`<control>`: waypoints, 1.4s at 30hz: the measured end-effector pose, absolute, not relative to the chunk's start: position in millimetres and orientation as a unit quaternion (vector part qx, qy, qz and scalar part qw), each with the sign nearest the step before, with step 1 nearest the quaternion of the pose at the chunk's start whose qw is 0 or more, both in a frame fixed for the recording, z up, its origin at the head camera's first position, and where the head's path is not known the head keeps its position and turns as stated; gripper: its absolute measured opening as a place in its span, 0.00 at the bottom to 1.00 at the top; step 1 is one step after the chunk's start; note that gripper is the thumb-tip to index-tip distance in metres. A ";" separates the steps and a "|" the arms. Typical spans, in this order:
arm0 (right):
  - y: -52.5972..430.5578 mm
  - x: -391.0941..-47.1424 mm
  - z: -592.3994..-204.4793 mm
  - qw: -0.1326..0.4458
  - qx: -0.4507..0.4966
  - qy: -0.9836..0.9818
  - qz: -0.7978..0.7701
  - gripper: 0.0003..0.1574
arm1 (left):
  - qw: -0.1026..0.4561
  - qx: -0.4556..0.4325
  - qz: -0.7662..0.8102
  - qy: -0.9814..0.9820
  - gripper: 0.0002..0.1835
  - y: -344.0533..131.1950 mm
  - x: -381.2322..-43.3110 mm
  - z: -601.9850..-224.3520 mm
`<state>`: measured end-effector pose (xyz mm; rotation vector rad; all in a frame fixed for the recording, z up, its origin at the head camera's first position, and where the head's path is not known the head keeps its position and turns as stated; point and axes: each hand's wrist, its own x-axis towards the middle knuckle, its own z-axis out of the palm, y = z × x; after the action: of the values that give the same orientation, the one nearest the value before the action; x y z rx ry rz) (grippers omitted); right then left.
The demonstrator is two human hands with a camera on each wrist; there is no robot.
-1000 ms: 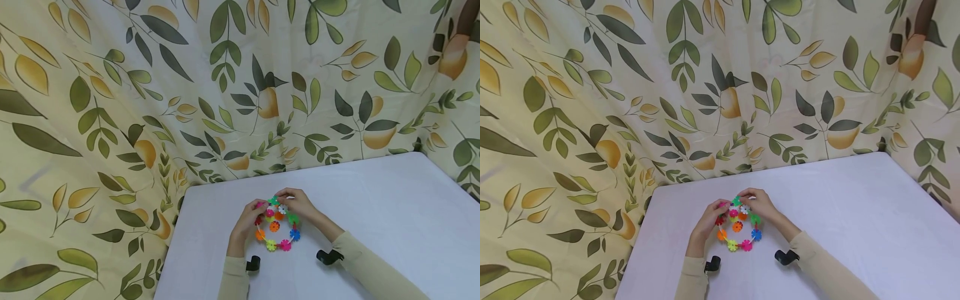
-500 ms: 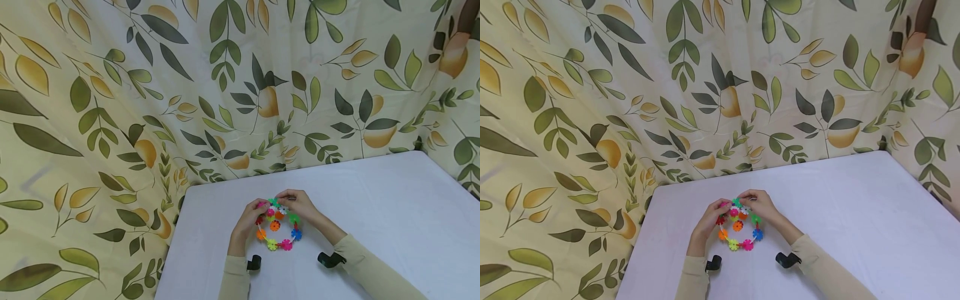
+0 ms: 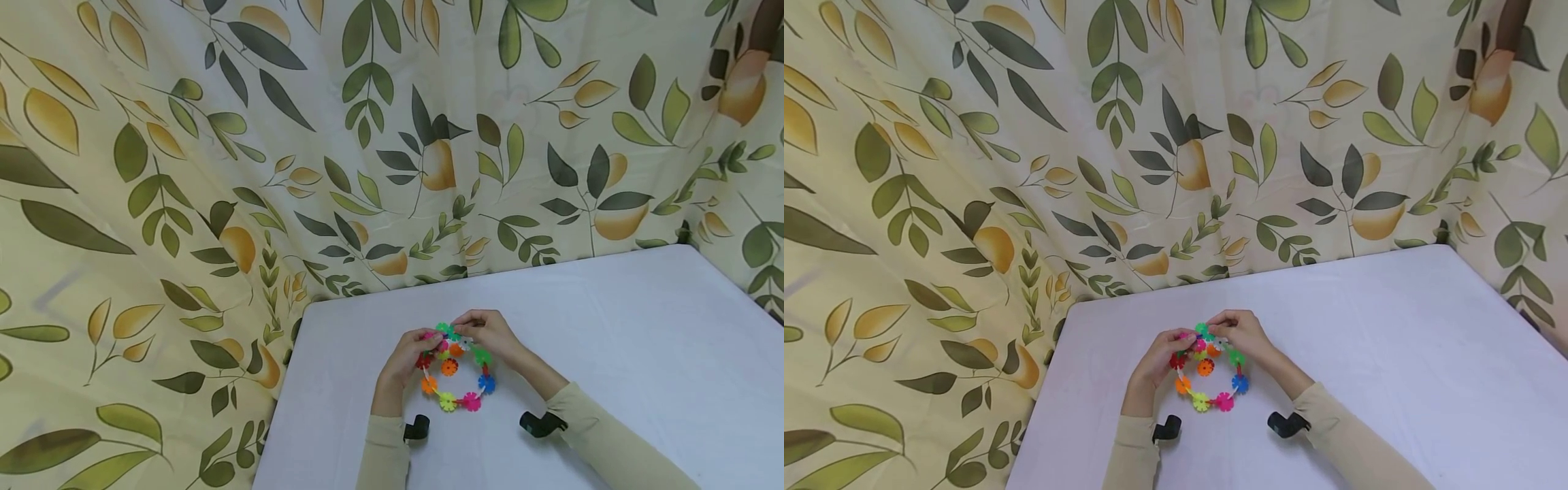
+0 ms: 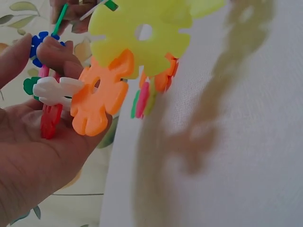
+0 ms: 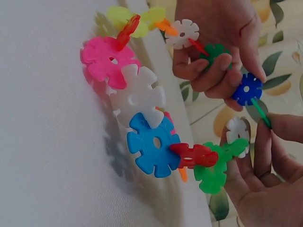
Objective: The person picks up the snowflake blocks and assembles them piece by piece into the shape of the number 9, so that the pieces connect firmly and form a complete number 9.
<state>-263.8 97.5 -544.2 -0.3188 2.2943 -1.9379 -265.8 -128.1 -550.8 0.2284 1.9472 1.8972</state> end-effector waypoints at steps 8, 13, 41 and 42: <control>99.7 -264.4 -548.2 0.070 -0.095 0.761 -0.638 0.13 | 0.222 0.078 0.688 0.686 0.23 -126.5 -265.3 -550.8; 100.1 -264.1 -549.0 0.072 -0.087 0.759 -0.641 0.14 | 0.227 0.071 0.688 0.685 0.22 -124.9 -265.8 -551.0; 102.1 -261.0 -551.3 0.070 -0.082 0.768 -0.632 0.11 | 0.236 0.055 0.699 0.673 0.14 -118.9 -264.9 -556.3; 102.7 -260.8 -551.2 0.071 -0.083 0.766 -0.633 0.12 | 0.237 0.055 0.699 0.672 0.14 -118.6 -265.1 -556.6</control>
<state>-260.8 102.7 -551.2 -0.2511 2.3044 -1.9051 -265.1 -118.6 -556.6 0.1498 1.8430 1.9170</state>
